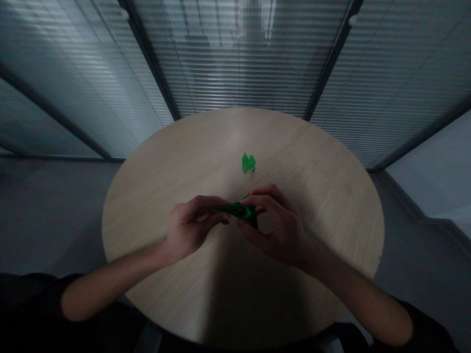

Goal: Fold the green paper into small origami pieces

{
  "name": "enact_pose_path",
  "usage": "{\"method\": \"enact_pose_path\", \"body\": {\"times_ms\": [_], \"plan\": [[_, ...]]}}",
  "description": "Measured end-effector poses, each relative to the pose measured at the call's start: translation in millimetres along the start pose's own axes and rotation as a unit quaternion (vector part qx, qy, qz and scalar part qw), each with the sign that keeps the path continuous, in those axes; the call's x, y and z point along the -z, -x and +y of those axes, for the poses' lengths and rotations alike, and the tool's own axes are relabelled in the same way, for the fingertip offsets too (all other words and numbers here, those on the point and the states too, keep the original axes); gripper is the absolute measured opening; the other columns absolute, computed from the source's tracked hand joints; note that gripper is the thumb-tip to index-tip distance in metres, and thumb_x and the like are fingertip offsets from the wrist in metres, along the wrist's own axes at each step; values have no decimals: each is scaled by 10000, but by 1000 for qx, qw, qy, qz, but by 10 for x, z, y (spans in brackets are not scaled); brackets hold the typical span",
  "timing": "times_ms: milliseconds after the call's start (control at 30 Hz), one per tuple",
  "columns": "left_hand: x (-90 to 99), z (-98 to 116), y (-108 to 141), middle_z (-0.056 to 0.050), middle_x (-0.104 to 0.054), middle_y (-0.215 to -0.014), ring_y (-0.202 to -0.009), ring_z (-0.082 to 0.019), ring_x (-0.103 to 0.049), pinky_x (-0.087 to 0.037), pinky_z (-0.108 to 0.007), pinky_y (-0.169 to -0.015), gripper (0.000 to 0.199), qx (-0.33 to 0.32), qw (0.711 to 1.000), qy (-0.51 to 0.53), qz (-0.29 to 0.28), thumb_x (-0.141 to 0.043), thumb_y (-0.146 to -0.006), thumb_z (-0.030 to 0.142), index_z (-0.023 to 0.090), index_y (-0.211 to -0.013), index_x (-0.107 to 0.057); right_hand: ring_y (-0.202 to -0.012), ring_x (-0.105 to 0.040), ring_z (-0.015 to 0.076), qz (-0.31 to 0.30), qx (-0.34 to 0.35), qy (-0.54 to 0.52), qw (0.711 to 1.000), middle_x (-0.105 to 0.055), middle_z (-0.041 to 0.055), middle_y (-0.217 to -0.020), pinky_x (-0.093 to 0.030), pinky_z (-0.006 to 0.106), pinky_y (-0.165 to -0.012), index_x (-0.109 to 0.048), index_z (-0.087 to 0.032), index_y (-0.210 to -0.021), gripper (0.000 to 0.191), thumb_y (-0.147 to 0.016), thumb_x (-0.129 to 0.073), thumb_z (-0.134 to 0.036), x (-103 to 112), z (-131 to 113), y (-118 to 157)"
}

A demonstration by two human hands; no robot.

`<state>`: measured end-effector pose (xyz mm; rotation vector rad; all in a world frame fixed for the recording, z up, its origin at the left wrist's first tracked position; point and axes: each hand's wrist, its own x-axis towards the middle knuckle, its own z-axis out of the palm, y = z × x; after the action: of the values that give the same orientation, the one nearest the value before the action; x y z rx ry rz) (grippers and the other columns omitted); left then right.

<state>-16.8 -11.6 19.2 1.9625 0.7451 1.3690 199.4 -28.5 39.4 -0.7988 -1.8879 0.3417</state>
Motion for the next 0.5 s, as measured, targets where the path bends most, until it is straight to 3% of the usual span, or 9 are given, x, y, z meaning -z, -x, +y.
{"method": "enact_pose_path", "body": {"times_ms": [233, 500], "plan": [[100, -45, -1, -54, -831, -893, -692, -169, -804, -663, -218, -619, 179, -96, 987, -126, -9, -751, -963, 235, 176, -1129, -719, -865, -695, 149, -7, -14, -10, 1000, -638, 44, -1060, -676, 247, -677, -696, -234, -1129, 266, -876, -773, -209, -8, 19, 22], [100, -46, 8, -56, -835, -956, -697, -162, -805, -668, -223, -639, 240, -105, 987, -118, -6, -749, -967, 247, 184, -1196, -711, -813, -709, 145, -8, -18, 0, 1000, -663, 47, -1068, -670, 247, -651, -700, -244, -1122, 245, -885, -765, -241, -14, 34, 36]]}}
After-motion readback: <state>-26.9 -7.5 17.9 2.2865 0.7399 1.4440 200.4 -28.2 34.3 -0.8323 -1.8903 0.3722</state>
